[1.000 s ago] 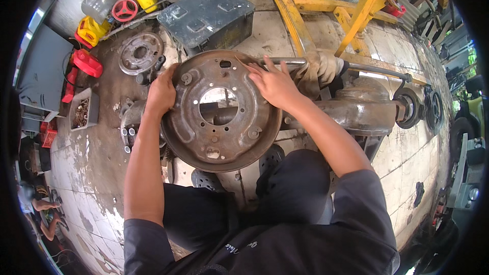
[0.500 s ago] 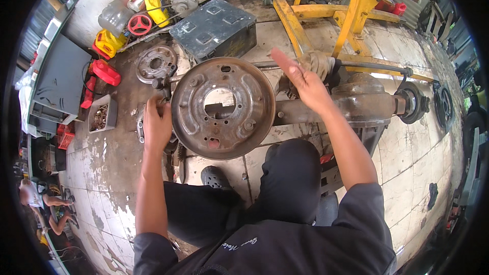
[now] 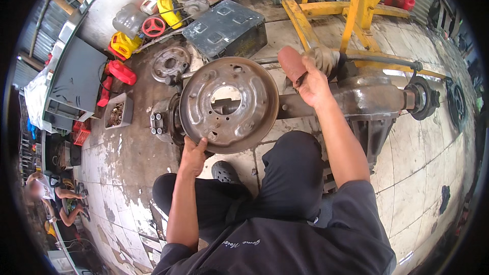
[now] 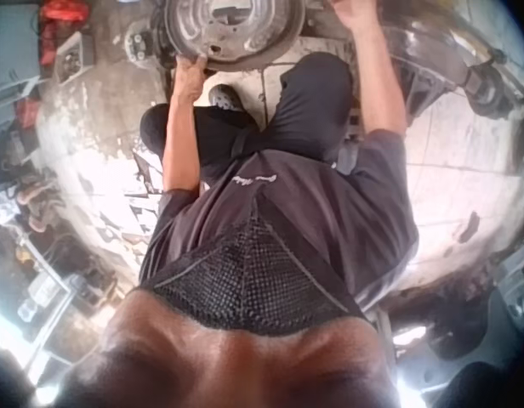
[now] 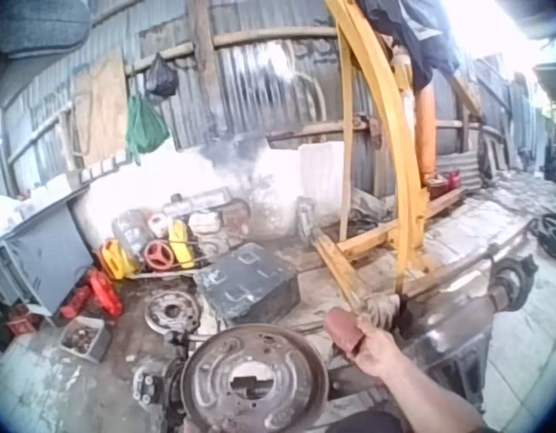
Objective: The person sits on the floor and scrubs a brake drum with sandpaper, then wipes it with a cloth. The person continues to sand and wipe the drum repeatedly.
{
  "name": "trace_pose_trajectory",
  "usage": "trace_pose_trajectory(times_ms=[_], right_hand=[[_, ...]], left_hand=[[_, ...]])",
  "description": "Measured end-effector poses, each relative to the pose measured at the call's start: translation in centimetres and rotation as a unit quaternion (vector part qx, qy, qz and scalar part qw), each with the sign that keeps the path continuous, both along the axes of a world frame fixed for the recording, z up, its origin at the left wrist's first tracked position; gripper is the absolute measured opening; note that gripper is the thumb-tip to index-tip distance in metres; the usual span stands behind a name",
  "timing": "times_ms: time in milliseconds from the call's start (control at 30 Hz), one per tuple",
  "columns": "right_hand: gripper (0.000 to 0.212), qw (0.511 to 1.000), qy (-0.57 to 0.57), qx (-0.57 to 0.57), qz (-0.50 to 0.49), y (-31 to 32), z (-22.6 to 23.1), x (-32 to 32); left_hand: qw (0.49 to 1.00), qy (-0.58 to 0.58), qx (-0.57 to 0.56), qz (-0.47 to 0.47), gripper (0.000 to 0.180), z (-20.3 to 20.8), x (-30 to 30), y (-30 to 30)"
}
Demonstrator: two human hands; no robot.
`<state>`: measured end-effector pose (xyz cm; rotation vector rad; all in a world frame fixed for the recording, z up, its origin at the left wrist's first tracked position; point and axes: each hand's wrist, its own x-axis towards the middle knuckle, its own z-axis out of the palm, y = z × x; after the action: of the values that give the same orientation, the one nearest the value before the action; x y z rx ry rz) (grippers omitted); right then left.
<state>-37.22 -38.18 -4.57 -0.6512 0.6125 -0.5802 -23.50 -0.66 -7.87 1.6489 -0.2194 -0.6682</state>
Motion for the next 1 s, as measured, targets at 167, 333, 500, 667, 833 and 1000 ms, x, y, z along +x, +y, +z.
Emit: trace_pose_trajectory(times_ms=[167,333,500,667,833,1000], right_hand=[[0.036,0.996,0.019,-0.075,-0.032,1.2,-1.0,1.0],[0.039,0.868,0.114,-0.481,0.049,4.0,0.1,4.0],[0.038,0.646,0.219,-0.723,0.107,3.7,0.6,6.6],[0.046,0.451,0.285,-0.821,0.205,2.9,-0.3,8.4],[0.067,0.434,0.302,-0.798,0.288,2.1,0.5,7.3],[0.079,0.448,0.289,-0.791,0.3,1.1,-0.6,8.2]], left_hand=[[0.992,-0.021,0.109,-0.062,0.056,3.6,3.7,0.4],[0.978,-0.084,0.161,-0.105,0.074,4.9,7.9,-0.3],[0.947,-0.124,0.272,-0.117,0.09,5.8,8.8,-2.5],[0.929,-0.139,0.306,-0.155,0.089,7.2,9.7,-2.5],[0.792,-0.321,0.49,-0.176,0.058,9.2,11.9,-3.3],[0.803,-0.378,0.455,-0.074,0.055,7.6,11.6,-7.0]])
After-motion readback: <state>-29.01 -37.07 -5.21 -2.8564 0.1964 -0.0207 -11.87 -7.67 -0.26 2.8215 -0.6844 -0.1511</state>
